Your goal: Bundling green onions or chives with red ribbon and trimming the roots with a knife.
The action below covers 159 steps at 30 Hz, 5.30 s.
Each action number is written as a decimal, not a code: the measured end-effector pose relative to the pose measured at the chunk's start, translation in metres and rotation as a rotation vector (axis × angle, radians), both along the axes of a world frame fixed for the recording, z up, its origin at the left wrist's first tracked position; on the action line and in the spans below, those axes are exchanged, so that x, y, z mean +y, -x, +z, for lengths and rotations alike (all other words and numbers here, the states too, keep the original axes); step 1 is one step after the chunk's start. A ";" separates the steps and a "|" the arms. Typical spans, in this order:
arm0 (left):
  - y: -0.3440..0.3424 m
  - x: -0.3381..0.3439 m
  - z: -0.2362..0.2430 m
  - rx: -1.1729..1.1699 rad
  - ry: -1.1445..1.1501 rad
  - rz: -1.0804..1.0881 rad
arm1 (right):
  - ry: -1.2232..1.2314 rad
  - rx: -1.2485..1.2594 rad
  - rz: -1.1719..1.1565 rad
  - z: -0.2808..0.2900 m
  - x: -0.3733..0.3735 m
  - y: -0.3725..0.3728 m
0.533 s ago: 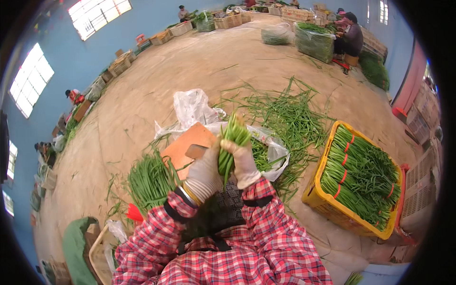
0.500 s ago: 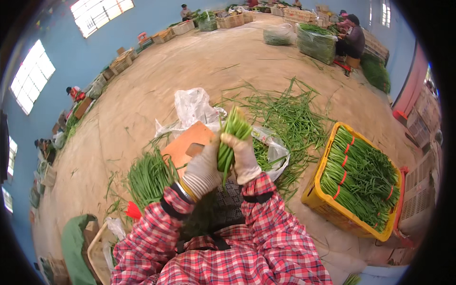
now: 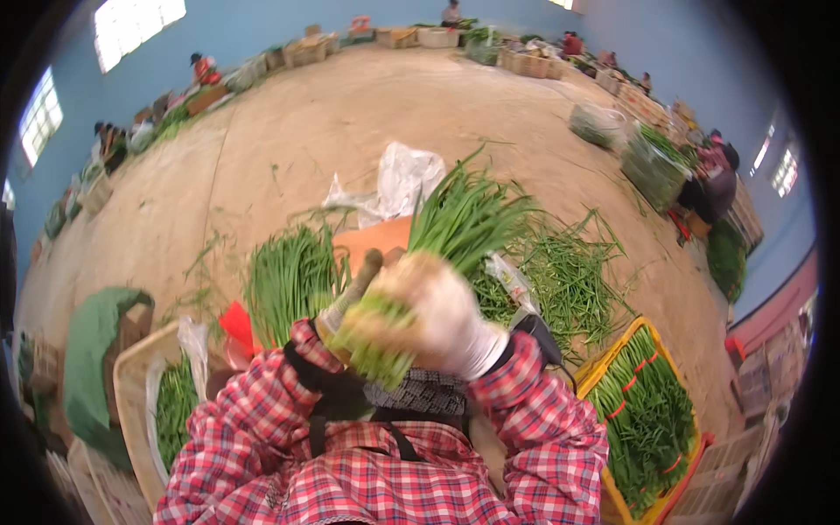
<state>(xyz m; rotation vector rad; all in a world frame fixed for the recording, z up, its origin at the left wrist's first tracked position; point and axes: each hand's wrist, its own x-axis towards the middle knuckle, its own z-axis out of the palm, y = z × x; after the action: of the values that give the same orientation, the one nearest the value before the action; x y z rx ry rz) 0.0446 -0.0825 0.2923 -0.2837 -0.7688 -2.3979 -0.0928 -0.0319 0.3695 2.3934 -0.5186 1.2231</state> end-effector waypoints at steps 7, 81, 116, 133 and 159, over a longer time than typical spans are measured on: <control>-0.007 0.000 -0.093 0.090 -0.290 -0.448 | -0.218 0.414 0.260 -0.103 0.048 -0.062; -0.302 0.022 -0.005 0.177 0.209 0.871 | -0.632 0.276 0.190 -0.093 0.022 -0.114; -0.372 0.041 -0.045 0.280 0.264 0.842 | -1.112 0.551 0.135 -0.189 0.027 -0.113; -0.367 0.057 -0.047 0.284 0.224 0.946 | -1.489 0.062 0.732 -0.116 0.029 -0.197; -0.386 0.067 -0.061 0.331 0.246 0.970 | -1.573 0.853 0.315 -0.122 0.018 -0.108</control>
<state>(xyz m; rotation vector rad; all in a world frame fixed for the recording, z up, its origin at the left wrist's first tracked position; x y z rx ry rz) 0.4301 -0.0159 0.2309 -0.3016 -0.7955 -1.3115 0.0152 -0.0143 0.2473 3.8952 -1.0136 -0.6741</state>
